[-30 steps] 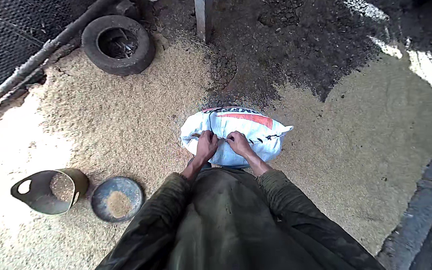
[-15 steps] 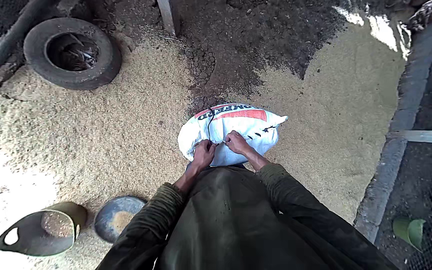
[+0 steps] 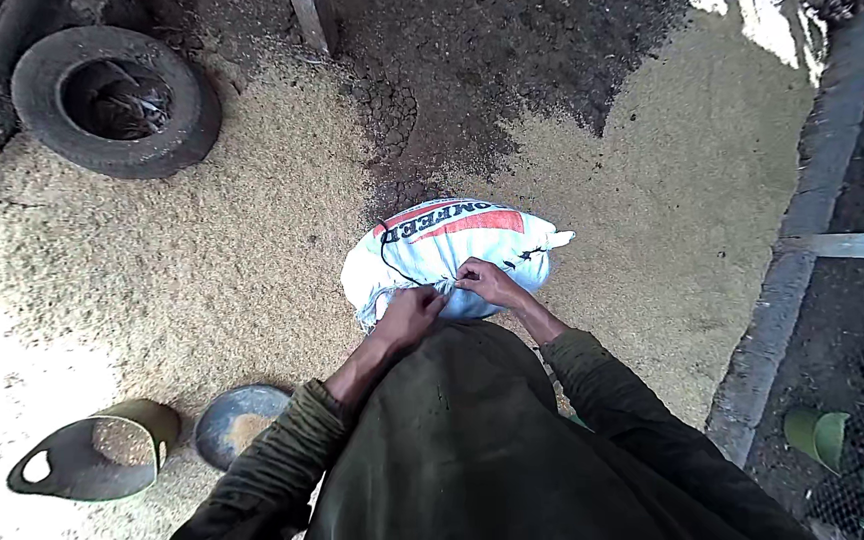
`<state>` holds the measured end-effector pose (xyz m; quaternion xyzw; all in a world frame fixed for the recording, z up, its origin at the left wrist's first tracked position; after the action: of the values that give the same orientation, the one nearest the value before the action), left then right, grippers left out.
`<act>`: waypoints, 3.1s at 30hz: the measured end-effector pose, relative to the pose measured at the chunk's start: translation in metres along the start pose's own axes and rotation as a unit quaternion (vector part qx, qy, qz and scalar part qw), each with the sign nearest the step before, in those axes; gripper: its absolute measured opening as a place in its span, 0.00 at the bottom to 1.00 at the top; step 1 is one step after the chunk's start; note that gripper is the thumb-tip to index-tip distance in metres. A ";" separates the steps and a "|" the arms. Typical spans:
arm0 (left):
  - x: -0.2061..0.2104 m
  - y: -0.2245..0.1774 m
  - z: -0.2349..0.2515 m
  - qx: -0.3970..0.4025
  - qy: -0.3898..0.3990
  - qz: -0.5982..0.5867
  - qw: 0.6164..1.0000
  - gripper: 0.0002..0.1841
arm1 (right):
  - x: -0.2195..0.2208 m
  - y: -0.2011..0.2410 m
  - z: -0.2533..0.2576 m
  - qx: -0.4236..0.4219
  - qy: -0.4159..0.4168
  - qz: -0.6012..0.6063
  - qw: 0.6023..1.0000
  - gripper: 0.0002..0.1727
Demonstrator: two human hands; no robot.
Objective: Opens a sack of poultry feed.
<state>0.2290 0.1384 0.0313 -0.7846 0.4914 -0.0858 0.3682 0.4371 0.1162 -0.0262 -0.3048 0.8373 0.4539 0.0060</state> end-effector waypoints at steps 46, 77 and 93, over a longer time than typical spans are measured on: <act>0.029 -0.055 0.092 0.235 0.004 0.318 0.919 0.14 | -0.039 -0.017 -0.013 -0.115 0.006 -0.095 0.989 0.21; 0.060 -0.082 0.030 0.136 0.012 0.333 0.933 0.20 | -0.028 0.004 -0.059 -0.124 0.050 -0.179 0.975 0.22; 0.036 -0.018 0.039 0.382 -0.018 0.228 0.895 0.13 | -0.018 0.043 -0.103 -0.146 0.016 -0.187 0.971 0.14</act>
<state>0.2793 0.1319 0.0073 -0.4511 0.5794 -0.1663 0.6581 0.4575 0.0638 0.0720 -0.4610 0.6902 0.5568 0.0333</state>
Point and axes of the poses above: each hand's wrist, its own z-axis towards the middle knuckle, its own x-axis out of the palm, y = z × x, the point moved 3 cm from there along z, towards the middle knuckle, and after that the axes turned 8 degrees about -x, right-handed, at the moved point
